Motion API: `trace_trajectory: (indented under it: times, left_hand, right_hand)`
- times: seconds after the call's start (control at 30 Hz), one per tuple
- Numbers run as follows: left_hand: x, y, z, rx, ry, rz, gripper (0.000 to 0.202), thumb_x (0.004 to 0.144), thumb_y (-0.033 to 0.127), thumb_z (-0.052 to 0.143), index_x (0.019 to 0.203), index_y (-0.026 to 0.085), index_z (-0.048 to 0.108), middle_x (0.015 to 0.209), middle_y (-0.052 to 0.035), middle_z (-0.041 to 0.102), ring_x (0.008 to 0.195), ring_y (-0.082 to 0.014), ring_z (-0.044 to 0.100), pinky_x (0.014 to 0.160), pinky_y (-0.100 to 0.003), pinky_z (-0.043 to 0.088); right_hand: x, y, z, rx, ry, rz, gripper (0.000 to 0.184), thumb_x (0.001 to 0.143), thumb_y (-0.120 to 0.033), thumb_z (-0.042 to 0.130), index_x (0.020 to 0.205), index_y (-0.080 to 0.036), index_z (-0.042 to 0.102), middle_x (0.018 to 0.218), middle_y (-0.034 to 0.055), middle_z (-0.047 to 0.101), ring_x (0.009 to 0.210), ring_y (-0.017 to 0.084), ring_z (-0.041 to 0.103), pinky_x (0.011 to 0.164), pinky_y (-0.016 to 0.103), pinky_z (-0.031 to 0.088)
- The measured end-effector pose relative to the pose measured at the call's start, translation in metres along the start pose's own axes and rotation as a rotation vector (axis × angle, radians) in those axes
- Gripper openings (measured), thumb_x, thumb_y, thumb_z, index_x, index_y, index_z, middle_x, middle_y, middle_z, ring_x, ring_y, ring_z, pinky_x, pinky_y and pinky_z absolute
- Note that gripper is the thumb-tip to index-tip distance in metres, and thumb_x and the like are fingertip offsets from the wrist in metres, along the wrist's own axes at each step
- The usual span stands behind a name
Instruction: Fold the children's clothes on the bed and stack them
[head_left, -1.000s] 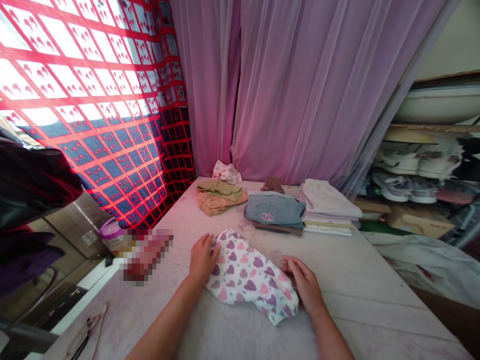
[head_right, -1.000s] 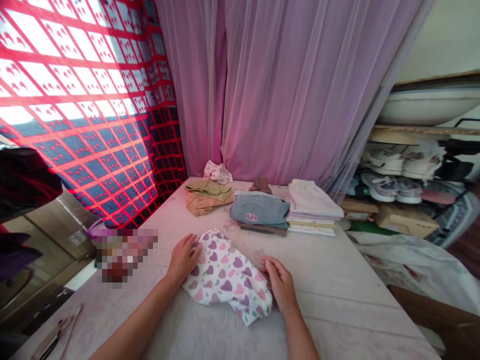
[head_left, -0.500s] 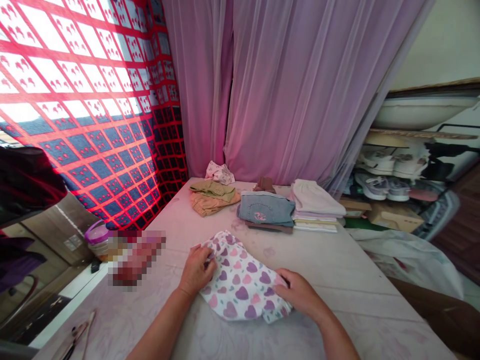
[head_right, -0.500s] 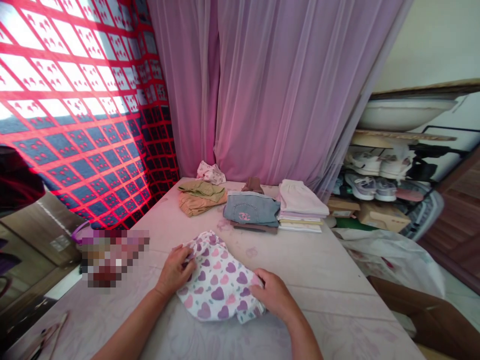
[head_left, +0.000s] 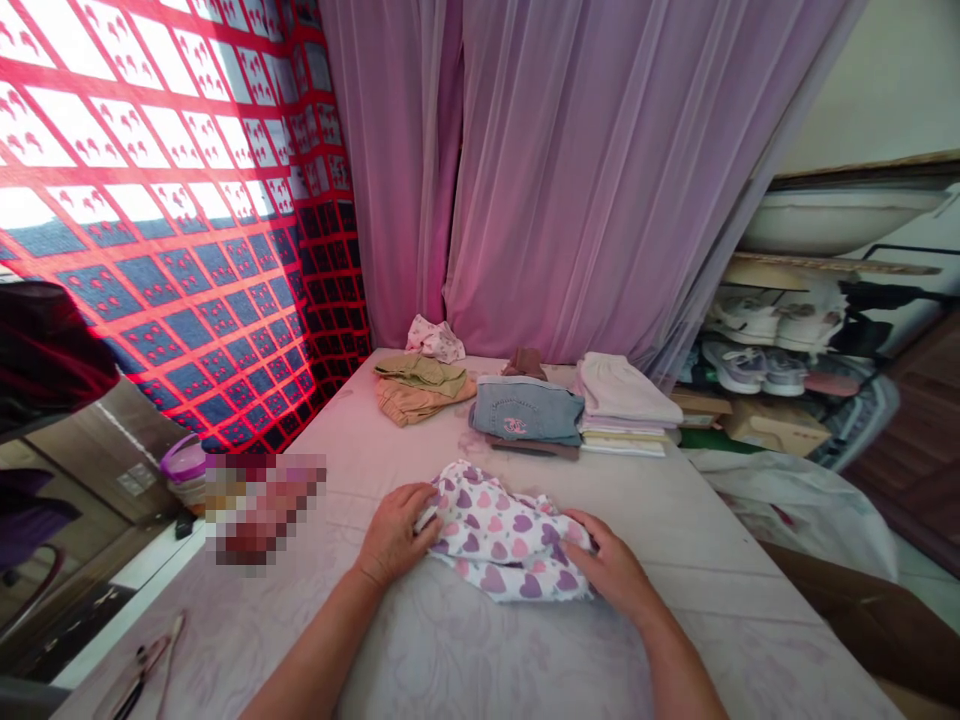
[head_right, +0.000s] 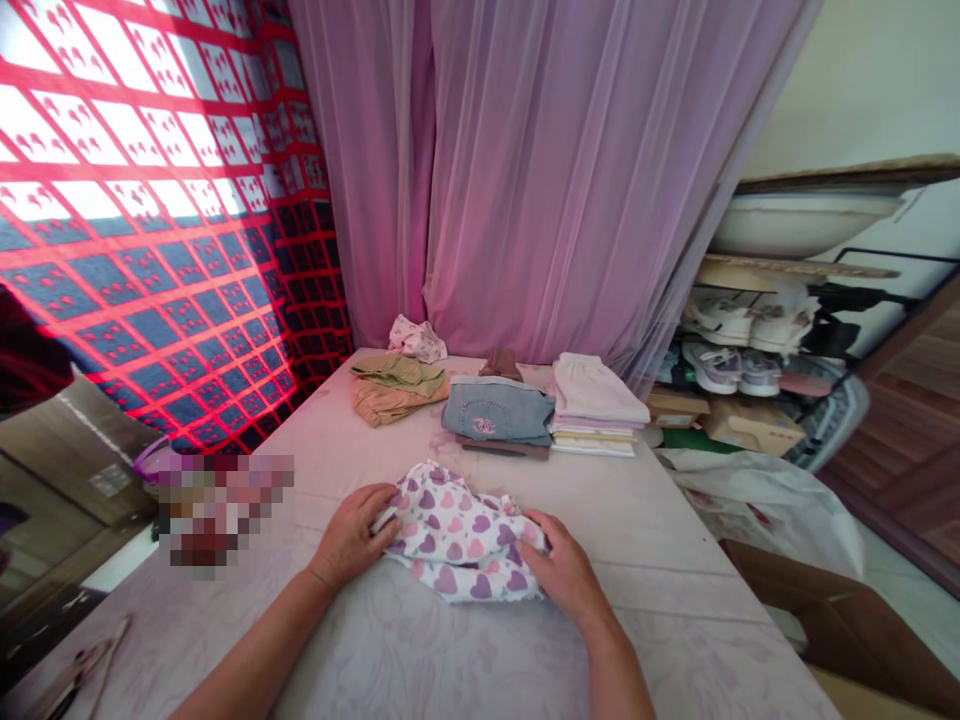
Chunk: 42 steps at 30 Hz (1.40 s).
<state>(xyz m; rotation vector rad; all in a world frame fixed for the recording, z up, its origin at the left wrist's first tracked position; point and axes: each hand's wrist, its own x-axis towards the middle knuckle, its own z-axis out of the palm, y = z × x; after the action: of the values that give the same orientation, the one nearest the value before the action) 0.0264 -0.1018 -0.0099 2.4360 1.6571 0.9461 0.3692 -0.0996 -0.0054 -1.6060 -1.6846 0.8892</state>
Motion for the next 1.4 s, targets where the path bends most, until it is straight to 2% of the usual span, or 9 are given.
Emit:
trace_trajectory:
  times: [0.13,0.27,0.43,0.6,0.8,1.0,1.2,1.3,1.4]
  left_hand:
    - [0.003,-0.01,0.006,-0.001,-0.059,-0.056,0.037,0.083,0.038,0.057,0.115,0.02,0.062,0.118,-0.0114,0.066,0.11,-0.0269,0.059,0.096,-0.044,0.046]
    - [0.004,-0.012,0.007,-0.043,-0.103,0.021,0.022,0.088,0.034,0.051,0.094,0.021,0.069,0.113,-0.0088,0.069,0.109,-0.0245,0.061,0.096,-0.04,0.045]
    - [0.001,-0.006,0.001,-0.067,-0.05,-0.009,0.022,0.091,0.031,0.045,0.096,0.021,0.064,0.09,-0.0063,0.07,0.086,-0.0197,0.065,0.081,-0.032,0.05]
    - [-0.003,-0.004,0.0,-0.012,0.022,-0.088,0.017,0.085,0.026,0.047,0.092,0.022,0.061,0.083,-0.0051,0.069,0.081,-0.0202,0.063,0.077,-0.032,0.048]
    - [-0.002,0.0,-0.003,-0.046,-0.074,-0.263,0.027,0.086,0.037,0.044,0.102,0.024,0.062,0.074,-0.0011,0.068,0.071,-0.0174,0.064,0.067,-0.026,0.046]
    - [0.003,0.007,-0.014,-0.092,-0.202,-0.198,0.045,0.092,0.047,0.034,0.073,0.022,0.067,0.062,-0.0016,0.064,0.065,-0.0159,0.061,0.065,-0.025,0.043]
    - [0.044,0.026,-0.019,-0.048,-0.081,-0.225,0.03,0.09,0.04,0.042,0.094,0.024,0.068,0.096,-0.0032,0.07,0.086,-0.0179,0.063,0.074,-0.027,0.045]
    - [0.075,0.049,-0.008,-0.035,-0.273,-0.032,0.03,0.089,0.037,0.044,0.094,0.024,0.07,0.098,-0.0062,0.071,0.093,-0.0225,0.062,0.082,-0.033,0.044]
    - [0.095,0.069,0.009,0.034,-0.466,-0.006,0.026,0.082,0.04,0.053,0.083,0.022,0.072,0.085,-0.0095,0.072,0.087,-0.0273,0.063,0.081,-0.038,0.043]
  right_hand:
    - [-0.004,0.0,-0.01,0.042,-0.122,0.029,0.042,0.071,-0.043,0.062,0.106,-0.021,0.066,0.102,0.0044,0.071,0.092,0.023,0.064,0.079,0.03,0.05]
    - [-0.005,-0.006,-0.014,0.095,0.017,-0.031,0.03,0.068,-0.037,0.063,0.093,-0.021,0.069,0.092,0.0037,0.071,0.086,0.024,0.063,0.078,0.031,0.049]
    - [-0.007,-0.015,-0.005,0.383,0.106,0.011,0.029,0.073,-0.047,0.064,0.081,-0.019,0.064,0.071,-0.0003,0.065,0.066,0.017,0.057,0.059,0.025,0.045]
    - [-0.01,-0.012,0.002,0.606,-0.045,0.124,0.034,0.07,-0.051,0.07,0.078,-0.018,0.066,0.067,-0.0006,0.065,0.062,0.015,0.056,0.056,0.024,0.043]
    - [-0.016,0.007,-0.004,0.941,-0.091,0.231,0.042,0.051,-0.041,0.083,0.087,-0.022,0.071,0.076,0.0037,0.073,0.064,0.02,0.064,0.061,0.03,0.048]
    - [-0.018,0.015,-0.007,1.017,-0.055,0.277,0.033,0.049,-0.034,0.084,0.077,-0.022,0.07,0.07,0.0015,0.072,0.058,0.018,0.063,0.056,0.027,0.047]
    - [-0.02,0.01,-0.009,0.909,-0.15,0.304,0.037,0.048,-0.037,0.082,0.078,-0.019,0.07,0.065,0.0013,0.07,0.053,0.016,0.06,0.053,0.026,0.045]
    - [-0.019,0.01,-0.009,0.841,-0.164,0.289,0.037,0.048,-0.04,0.08,0.077,-0.019,0.07,0.062,0.001,0.069,0.052,0.016,0.058,0.053,0.027,0.044]
    - [-0.02,0.01,-0.01,0.832,-0.176,0.283,0.038,0.048,-0.039,0.079,0.08,-0.019,0.07,0.066,0.0021,0.07,0.055,0.017,0.06,0.056,0.029,0.045]
